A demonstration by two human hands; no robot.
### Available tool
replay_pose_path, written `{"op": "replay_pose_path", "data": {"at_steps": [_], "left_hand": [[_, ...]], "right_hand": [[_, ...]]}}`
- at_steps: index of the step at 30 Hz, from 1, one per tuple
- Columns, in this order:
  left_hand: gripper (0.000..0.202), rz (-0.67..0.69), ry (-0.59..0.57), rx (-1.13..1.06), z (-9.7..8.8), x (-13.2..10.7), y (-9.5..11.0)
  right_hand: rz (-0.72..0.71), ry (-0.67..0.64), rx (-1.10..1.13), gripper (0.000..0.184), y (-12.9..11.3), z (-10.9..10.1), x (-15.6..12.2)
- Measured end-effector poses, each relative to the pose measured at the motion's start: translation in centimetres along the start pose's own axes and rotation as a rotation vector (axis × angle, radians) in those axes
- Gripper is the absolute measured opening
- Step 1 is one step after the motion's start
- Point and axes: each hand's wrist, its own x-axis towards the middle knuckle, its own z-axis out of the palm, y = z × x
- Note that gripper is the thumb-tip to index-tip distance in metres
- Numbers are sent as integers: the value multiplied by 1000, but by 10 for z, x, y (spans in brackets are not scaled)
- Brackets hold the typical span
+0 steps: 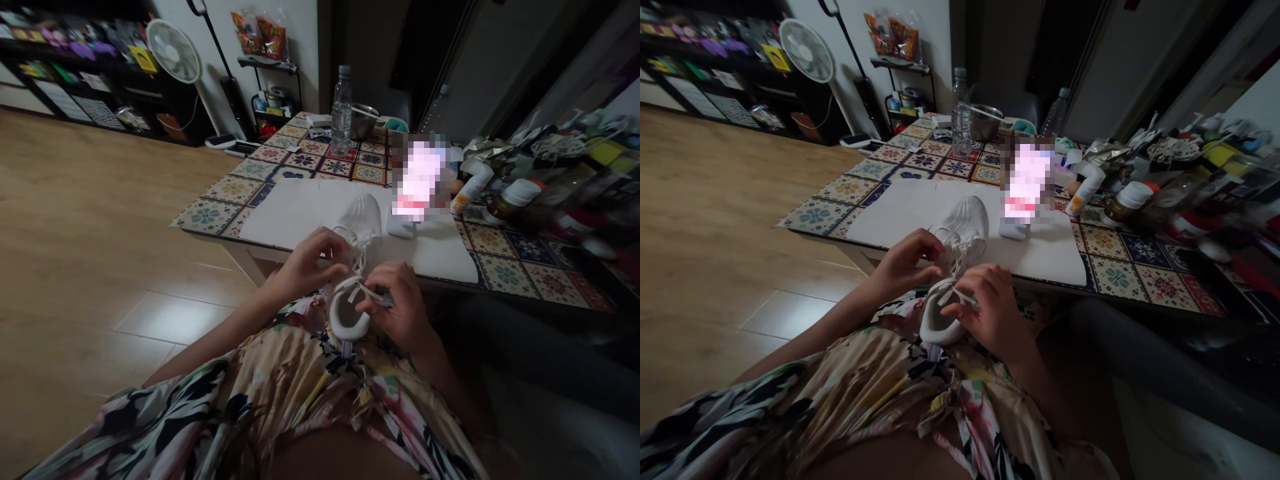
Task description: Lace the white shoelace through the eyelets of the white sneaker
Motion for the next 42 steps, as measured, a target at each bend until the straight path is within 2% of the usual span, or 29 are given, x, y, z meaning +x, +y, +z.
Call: {"op": "replay_pose_path", "data": {"at_steps": [4, 6, 8, 11, 13, 15, 17, 18, 20, 21, 25, 31, 36, 42], "left_hand": [[25, 42, -168, -14, -5, -4, 10], [20, 32, -245, -10, -6, -4, 16], [15, 16, -272, -10, -6, -4, 19], [11, 12, -300, -3, -5, -4, 22], [12, 34, -311, 11, -4, -4, 24], [12, 41, -313, 35, -3, -5, 24], [7, 21, -312, 51, -1, -7, 24], [6, 9, -318, 49, 0, -7, 24], [6, -1, -329, 27, 2, -9, 23], [7, -1, -331, 14, 3, -9, 23], [6, 10, -329, 12, 4, -9, 22], [5, 51, -345, 58, 4, -6, 23], [3, 61, -308, 30, 5, -7, 25], [6, 68, -297, 39, 8, -4, 27]], "right_hand": [[21, -45, -175, 7, -2, -1, 0], [14, -39, -157, 5, -7, -4, 2], [-25, -95, 45, 9, -15, -12, 3], [-233, -349, 558, 18, -25, -28, 4], [-300, -458, 730, 21, -27, -35, 4], [-180, -386, 704, 26, -23, -35, 3], [38, -213, 551, 27, -15, -28, 2], [132, -131, 455, 24, -10, -23, 1], [219, -76, 289, 10, 0, -14, 0], [215, -98, 243, 7, 3, -11, 0], [138, -209, 223, 25, 5, -6, 1], [152, -190, 254, 16, 2, -4, 2], [165, -174, 281, 22, 5, -1, 2], [159, -181, 304, 16, 4, 0, 3]]}}
